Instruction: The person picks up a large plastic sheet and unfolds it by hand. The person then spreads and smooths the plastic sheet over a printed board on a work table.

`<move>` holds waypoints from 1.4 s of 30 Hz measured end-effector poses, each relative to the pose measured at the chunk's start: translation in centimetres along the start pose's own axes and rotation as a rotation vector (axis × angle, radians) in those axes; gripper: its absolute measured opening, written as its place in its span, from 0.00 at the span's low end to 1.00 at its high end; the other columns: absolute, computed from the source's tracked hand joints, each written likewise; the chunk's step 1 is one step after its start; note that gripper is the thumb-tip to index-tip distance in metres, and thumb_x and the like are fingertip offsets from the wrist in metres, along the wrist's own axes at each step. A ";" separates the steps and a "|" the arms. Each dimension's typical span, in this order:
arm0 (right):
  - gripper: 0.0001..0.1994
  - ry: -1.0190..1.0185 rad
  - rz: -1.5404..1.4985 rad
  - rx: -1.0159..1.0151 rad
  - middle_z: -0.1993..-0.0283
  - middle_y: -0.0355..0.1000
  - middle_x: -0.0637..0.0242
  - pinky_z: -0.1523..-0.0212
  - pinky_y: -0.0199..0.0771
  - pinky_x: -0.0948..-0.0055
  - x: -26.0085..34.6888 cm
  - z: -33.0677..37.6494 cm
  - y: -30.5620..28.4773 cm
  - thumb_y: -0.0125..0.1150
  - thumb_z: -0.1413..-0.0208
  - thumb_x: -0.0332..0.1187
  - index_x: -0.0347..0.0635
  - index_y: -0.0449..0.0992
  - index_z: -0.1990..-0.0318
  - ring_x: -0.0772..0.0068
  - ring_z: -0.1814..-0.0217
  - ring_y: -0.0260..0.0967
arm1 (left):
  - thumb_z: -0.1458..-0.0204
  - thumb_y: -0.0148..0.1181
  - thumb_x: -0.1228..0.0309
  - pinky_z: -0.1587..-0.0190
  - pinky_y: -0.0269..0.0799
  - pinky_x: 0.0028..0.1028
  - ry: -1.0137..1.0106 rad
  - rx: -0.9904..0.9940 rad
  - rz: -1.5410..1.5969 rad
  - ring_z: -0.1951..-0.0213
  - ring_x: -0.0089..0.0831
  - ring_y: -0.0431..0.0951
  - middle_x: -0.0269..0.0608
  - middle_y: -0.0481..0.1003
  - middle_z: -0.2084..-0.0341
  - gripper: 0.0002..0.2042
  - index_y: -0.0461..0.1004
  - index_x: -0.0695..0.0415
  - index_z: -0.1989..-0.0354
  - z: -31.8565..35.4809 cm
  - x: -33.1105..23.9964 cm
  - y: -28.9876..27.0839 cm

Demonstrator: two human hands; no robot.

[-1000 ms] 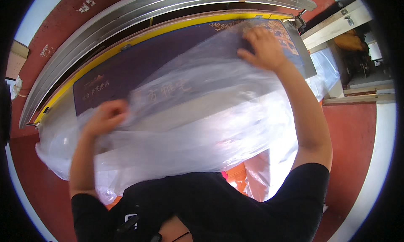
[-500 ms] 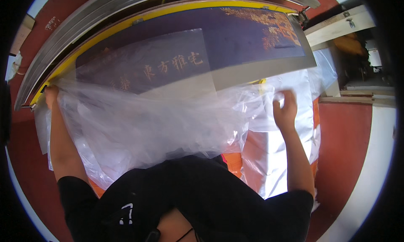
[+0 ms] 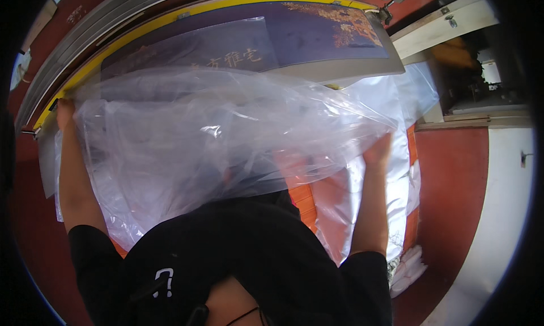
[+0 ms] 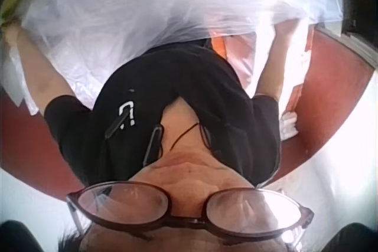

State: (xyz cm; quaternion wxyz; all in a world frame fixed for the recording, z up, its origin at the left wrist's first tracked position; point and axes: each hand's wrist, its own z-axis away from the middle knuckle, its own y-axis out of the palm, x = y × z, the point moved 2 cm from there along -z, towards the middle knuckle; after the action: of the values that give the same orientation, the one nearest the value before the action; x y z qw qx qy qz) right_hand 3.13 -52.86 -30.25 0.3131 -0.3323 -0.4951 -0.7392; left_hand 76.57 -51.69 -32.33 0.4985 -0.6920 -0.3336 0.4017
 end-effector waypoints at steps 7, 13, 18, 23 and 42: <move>0.18 -0.538 1.245 -0.215 0.83 0.61 0.66 0.84 0.57 0.76 13.4 -6.4 -0.8 0.38 0.56 0.47 0.40 0.65 0.74 0.75 0.84 0.56 | 0.59 0.39 0.57 0.66 0.60 0.37 0.234 -0.059 -0.026 0.66 0.45 0.65 0.45 0.66 0.70 0.14 0.62 0.52 0.69 -0.3 0.6 0.1; 0.18 -1.679 2.062 -0.145 0.61 0.59 0.58 0.61 0.56 0.66 14.2 -2.6 16.7 0.45 0.61 0.41 0.44 0.61 0.61 0.59 0.58 0.56 | 0.59 0.42 0.62 0.70 0.61 0.35 0.403 -0.156 0.089 0.69 0.44 0.66 0.47 0.67 0.75 0.11 0.63 0.55 0.73 1.2 0.7 -1.5; 0.15 -0.659 2.639 0.291 0.65 0.62 0.61 0.56 0.54 0.69 5.6 -6.8 16.2 0.48 0.67 0.30 0.45 0.64 0.65 0.67 0.57 0.56 | 0.58 0.43 0.64 0.72 0.61 0.33 0.462 -0.210 0.192 0.72 0.44 0.66 0.47 0.67 0.78 0.09 0.63 0.56 0.74 4.9 -2.0 -2.8; 0.11 0.257 1.759 1.264 0.66 0.65 0.62 0.60 0.56 0.77 -0.6 -1.0 19.2 0.48 0.60 0.31 0.42 0.66 0.65 0.68 0.62 0.60 | 0.58 0.42 0.70 0.72 0.61 0.30 0.592 -0.234 0.279 0.73 0.41 0.66 0.47 0.66 0.79 0.06 0.63 0.60 0.76 6.3 -1.9 -3.6; 0.28 -1.072 1.952 0.553 0.49 0.47 0.62 0.48 0.33 0.61 -9.2 -7.6 23.4 0.38 0.58 0.52 0.39 0.53 0.54 0.66 0.44 0.37 | 0.58 0.47 0.71 0.81 0.55 0.19 0.509 -0.013 0.354 0.84 0.20 0.55 0.36 0.57 0.89 0.08 0.59 0.61 0.82 6.8 3.1 -5.7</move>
State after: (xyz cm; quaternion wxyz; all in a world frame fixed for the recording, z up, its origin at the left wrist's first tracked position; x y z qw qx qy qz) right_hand 25.69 -66.10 -27.54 0.5642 -0.7665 -0.2416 0.1893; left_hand 71.59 -44.56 -28.81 0.4838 -0.8209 -0.0748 0.2940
